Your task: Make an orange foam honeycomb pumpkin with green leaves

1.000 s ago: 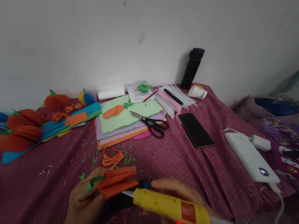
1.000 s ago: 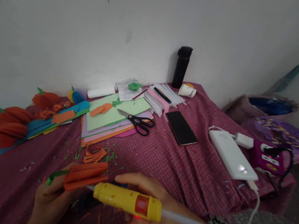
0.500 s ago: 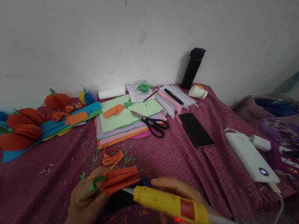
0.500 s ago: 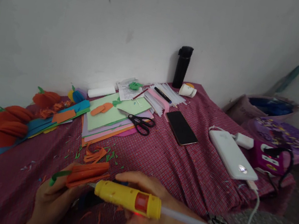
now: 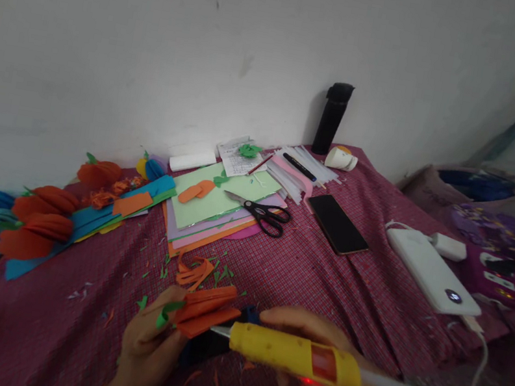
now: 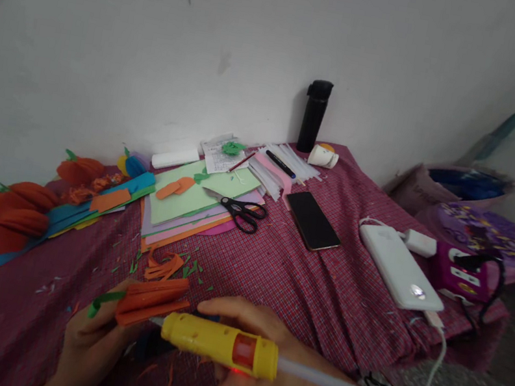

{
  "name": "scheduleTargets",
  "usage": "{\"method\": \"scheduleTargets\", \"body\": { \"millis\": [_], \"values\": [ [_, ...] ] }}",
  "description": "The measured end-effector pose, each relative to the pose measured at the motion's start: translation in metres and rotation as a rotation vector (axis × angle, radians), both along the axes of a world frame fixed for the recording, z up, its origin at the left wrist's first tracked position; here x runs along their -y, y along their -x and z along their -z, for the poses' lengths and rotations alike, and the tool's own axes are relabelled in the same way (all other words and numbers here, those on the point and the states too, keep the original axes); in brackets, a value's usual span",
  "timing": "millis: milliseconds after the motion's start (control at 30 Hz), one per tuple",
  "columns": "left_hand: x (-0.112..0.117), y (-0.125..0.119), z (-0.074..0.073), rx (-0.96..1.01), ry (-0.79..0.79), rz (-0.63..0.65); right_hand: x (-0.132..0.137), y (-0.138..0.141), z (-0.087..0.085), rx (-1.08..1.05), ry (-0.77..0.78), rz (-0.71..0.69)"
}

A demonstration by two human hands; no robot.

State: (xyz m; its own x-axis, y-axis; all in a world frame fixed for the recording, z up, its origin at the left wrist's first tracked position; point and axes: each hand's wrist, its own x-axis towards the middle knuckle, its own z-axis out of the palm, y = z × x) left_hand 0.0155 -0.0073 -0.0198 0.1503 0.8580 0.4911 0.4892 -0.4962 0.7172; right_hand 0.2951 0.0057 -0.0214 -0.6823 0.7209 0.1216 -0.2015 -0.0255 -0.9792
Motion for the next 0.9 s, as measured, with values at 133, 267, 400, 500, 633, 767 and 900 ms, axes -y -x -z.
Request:
{"method": "scheduleTargets", "body": {
  "millis": [133,267,400,500,633,767,900],
  "values": [
    [-0.001,-0.001,-0.002,-0.005,-0.02,0.018,0.0,0.001,0.004,-0.022,0.016,-0.012],
    [-0.001,0.0,-0.001,-0.014,-0.001,0.03,-0.001,-0.001,0.002,0.044,-0.024,-0.001],
    [-0.002,0.001,0.001,-0.07,-0.011,0.095,-0.003,-0.005,-0.002,0.211,-0.21,0.055],
    [-0.002,-0.002,-0.001,-0.102,-0.053,0.122,-0.005,-0.005,-0.002,0.286,-0.42,0.078],
    [-0.004,-0.008,-0.007,-0.118,-0.132,0.132,-0.007,0.003,0.001,0.242,-0.584,0.093],
    [-0.005,-0.009,-0.007,-0.146,-0.172,0.12,-0.008,0.008,0.0,0.241,-0.64,0.131],
    [-0.003,-0.005,-0.005,-0.161,-0.164,0.07,-0.005,0.003,-0.002,0.367,-0.595,0.156]
  ]
}}
